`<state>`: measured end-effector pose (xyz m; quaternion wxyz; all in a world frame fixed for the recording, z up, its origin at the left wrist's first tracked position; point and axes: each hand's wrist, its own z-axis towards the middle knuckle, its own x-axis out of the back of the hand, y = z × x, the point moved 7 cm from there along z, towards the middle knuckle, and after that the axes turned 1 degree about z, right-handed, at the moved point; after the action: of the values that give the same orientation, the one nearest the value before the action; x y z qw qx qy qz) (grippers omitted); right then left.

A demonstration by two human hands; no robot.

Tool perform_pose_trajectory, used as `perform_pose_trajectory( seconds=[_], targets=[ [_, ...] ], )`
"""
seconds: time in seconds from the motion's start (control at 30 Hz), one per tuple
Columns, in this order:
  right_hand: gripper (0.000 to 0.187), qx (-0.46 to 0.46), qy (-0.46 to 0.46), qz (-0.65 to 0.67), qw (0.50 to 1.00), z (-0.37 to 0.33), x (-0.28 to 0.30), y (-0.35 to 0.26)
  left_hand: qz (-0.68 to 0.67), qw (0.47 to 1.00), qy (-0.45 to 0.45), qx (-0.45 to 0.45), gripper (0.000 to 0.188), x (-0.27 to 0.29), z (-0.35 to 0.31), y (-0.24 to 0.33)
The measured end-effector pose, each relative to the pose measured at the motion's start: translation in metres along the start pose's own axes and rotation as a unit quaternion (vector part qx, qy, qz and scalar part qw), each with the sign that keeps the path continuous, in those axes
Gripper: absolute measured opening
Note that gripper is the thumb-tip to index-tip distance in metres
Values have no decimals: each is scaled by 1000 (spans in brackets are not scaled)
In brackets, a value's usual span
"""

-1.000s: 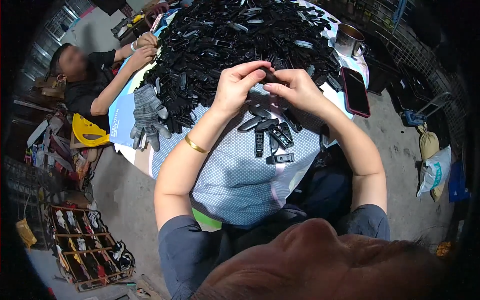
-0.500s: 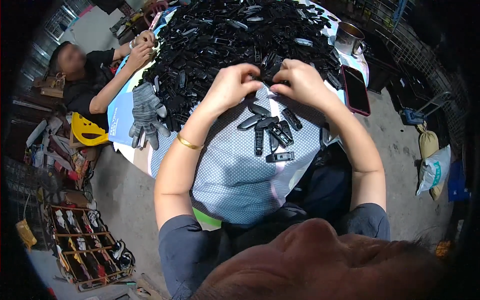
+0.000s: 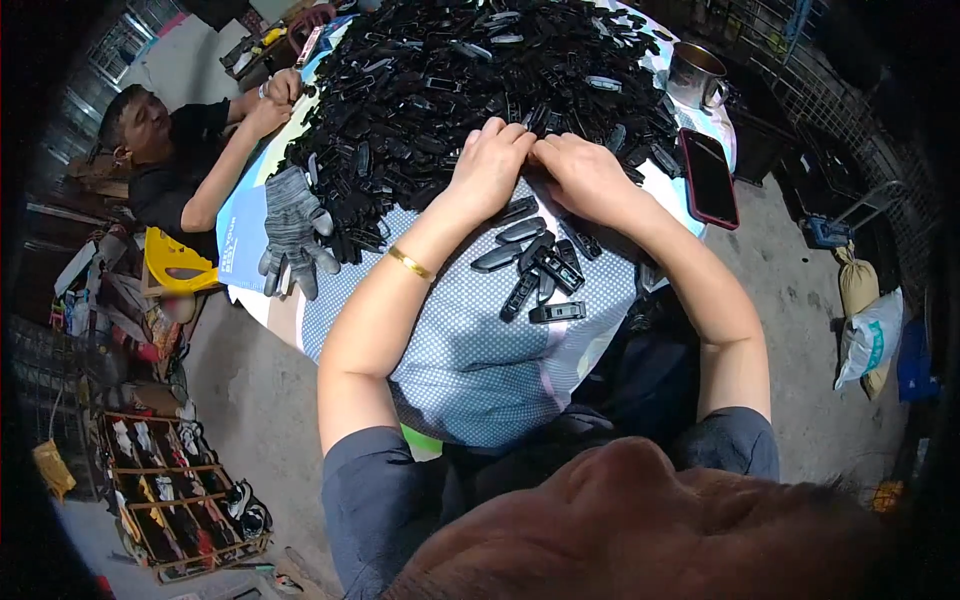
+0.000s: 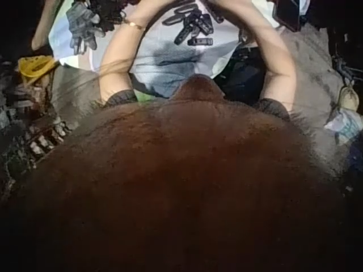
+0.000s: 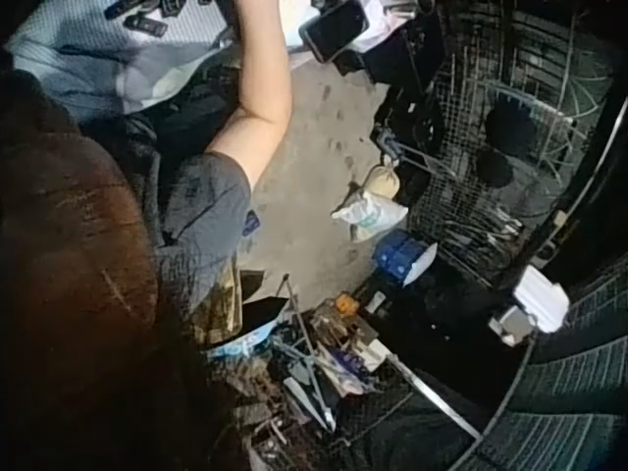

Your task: Assembling or sorting small black plastic clips and buckles from a large pile on a table.

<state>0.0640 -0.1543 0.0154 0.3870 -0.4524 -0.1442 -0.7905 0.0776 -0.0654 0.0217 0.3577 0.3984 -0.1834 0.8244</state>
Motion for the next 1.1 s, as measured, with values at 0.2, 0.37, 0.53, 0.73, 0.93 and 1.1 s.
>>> perform_pose_trajectory(
  seconds=[0.2,0.37,0.53,0.73,0.93,1.1],
  targets=[
    [25,-52,-14,1,999,-1,11,12,5,999,14,37,21,8,-5,-7],
    [14,-9,10,-59,998,0,14,15,-164,957,50,232,18,31,-10,-29],
    [19,36,-45,-57,997,0,3,-5,-611,665,30,429,25,2,-27,-51],
    [9,44,-67,-58,995,2,-3,-4,-536,722,22,436,31,3,-31,-46],
    [8,-103,80,240,962,7,23,30,-445,825,56,343,41,14,-22,-38],
    [35,-199,160,554,792,4,34,39,-625,705,-29,333,33,3,-17,-16]
  ],
)
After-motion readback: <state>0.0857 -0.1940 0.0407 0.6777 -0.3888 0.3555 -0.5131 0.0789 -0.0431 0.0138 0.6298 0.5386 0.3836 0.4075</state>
